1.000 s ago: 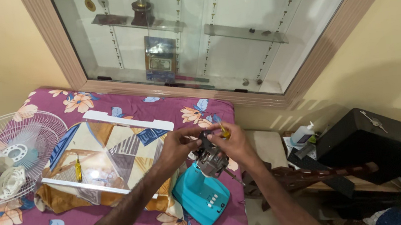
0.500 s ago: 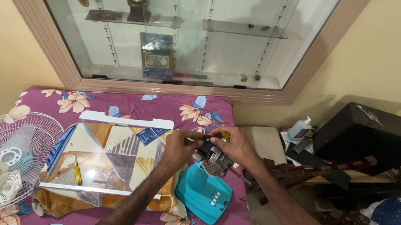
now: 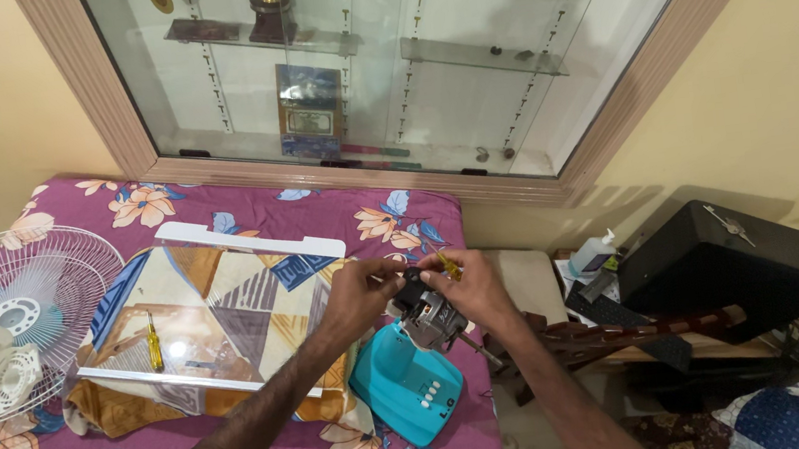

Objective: The person disassembles a small teal table fan on a bed, unscrewing and separating the rear guard, blade, and motor housing by hand and with a screwdriver, then begins fitting the front guard and housing parts back together.

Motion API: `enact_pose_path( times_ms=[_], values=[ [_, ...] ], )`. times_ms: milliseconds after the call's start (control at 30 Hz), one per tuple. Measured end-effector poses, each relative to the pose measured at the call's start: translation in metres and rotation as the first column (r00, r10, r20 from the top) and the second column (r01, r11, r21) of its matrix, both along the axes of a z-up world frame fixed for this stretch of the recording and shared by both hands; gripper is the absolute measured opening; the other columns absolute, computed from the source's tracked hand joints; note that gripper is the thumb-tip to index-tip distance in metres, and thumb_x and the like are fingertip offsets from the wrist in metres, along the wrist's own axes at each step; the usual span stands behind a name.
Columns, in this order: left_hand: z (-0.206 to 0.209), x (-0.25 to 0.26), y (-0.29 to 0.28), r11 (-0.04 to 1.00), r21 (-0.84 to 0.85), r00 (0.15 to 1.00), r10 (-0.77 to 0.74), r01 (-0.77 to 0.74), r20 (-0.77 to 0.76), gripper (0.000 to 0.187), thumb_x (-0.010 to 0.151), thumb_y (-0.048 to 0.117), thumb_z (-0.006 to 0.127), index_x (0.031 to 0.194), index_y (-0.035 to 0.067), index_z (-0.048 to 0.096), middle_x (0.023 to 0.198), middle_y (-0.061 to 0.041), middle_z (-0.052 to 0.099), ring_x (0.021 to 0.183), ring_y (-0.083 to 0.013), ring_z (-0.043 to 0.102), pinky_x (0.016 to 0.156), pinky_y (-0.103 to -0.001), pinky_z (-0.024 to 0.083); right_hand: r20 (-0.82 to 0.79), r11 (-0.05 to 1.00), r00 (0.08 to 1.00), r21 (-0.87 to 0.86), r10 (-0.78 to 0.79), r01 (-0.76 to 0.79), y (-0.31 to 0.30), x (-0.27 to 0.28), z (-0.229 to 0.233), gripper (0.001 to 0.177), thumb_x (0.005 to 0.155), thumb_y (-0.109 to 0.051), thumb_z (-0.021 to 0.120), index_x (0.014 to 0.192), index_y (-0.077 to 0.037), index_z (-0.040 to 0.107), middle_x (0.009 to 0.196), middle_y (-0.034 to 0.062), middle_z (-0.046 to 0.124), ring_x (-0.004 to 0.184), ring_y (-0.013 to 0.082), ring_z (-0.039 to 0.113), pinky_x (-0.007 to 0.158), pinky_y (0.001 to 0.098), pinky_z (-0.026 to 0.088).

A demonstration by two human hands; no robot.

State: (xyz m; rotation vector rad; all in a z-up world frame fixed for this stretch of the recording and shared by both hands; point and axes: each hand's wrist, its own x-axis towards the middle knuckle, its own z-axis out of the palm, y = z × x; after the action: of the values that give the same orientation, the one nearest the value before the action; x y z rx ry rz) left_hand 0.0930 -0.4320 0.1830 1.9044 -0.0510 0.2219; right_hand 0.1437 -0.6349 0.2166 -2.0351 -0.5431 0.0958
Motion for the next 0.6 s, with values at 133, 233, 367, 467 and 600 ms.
enact_pose_path(
  times_ms=[133, 233, 367, 467, 600],
  values=[
    [0.010, 0.000, -0.002, 0.997, -0.064, 0.999, -0.033, 0.031, -0.029, 0.033, 0.090, 0.014, 0.075, 0.121, 0.004, 0.075, 0.082, -0.012, 0.077, 0.070, -0.0130, 0.073, 0.061, -0.031, 0.059, -0.043, 0.981, 0.996, 0.184, 0.074, -0.065, 0.000, 0.000, 0.000, 0.022, 0.091, -0.015, 0.074, 0.108, -0.001, 0.078, 0.093, 0.0044, 0.078, 0.083, 0.0098, 0.070, 0.075, 0.0264, 0.057],
    [0.015, 0.000, -0.003, 0.989, -0.115, 0.995, -0.096, 0.094, -0.012, 0.036, 0.091, 0.013, 0.074, 0.125, 0.002, 0.072, 0.077, -0.011, 0.074, 0.066, -0.0132, 0.071, 0.059, -0.030, 0.058, -0.042, 0.958, 0.994, 0.276, 0.098, -0.083, 0.003, 0.002, 0.003, 0.026, 0.093, -0.017, 0.074, 0.112, -0.001, 0.075, 0.094, 0.0013, 0.075, 0.084, 0.0075, 0.068, 0.073, 0.0240, 0.056],
    [0.018, -0.001, -0.004, 0.917, -0.380, 0.988, -0.150, 0.122, -0.043, 0.036, 0.091, 0.009, 0.070, 0.125, -0.004, 0.067, 0.080, -0.012, 0.075, 0.068, -0.0163, 0.074, 0.063, -0.029, 0.063, -0.083, 0.964, 0.996, 0.266, 0.027, -0.004, 0.003, 0.001, 0.007, 0.030, 0.090, -0.021, 0.078, 0.112, -0.001, 0.074, 0.085, 0.0001, 0.070, 0.069, 0.0061, 0.060, 0.058, 0.0219, 0.048],
    [0.021, -0.003, -0.002, 0.818, -0.569, 0.991, -0.129, 0.085, -0.038, 0.030, 0.092, 0.008, 0.069, 0.118, -0.006, 0.063, 0.085, -0.013, 0.074, 0.074, -0.0184, 0.076, 0.067, -0.030, 0.065, -0.249, 0.958, 0.966, 0.286, 0.073, 0.002, -0.001, 0.000, 0.008, 0.032, 0.088, -0.023, 0.079, 0.111, -0.001, 0.074, 0.082, 0.0009, 0.071, 0.059, 0.0051, 0.057, 0.047, 0.0212, 0.046],
    [0.026, -0.007, -0.004, 0.818, -0.573, 0.987, -0.132, 0.053, -0.096, 0.025, 0.091, 0.008, 0.068, 0.112, -0.004, 0.061, 0.087, -0.015, 0.075, 0.072, -0.0189, 0.076, 0.065, -0.030, 0.065, -0.296, 0.945, 0.950, 0.328, 0.102, 0.000, -0.004, -0.001, 0.004, 0.031, 0.090, -0.020, 0.079, 0.115, -0.002, 0.073, 0.088, 0.0024, 0.074, 0.065, 0.0030, 0.062, 0.050, 0.0196, 0.048]
  ],
)
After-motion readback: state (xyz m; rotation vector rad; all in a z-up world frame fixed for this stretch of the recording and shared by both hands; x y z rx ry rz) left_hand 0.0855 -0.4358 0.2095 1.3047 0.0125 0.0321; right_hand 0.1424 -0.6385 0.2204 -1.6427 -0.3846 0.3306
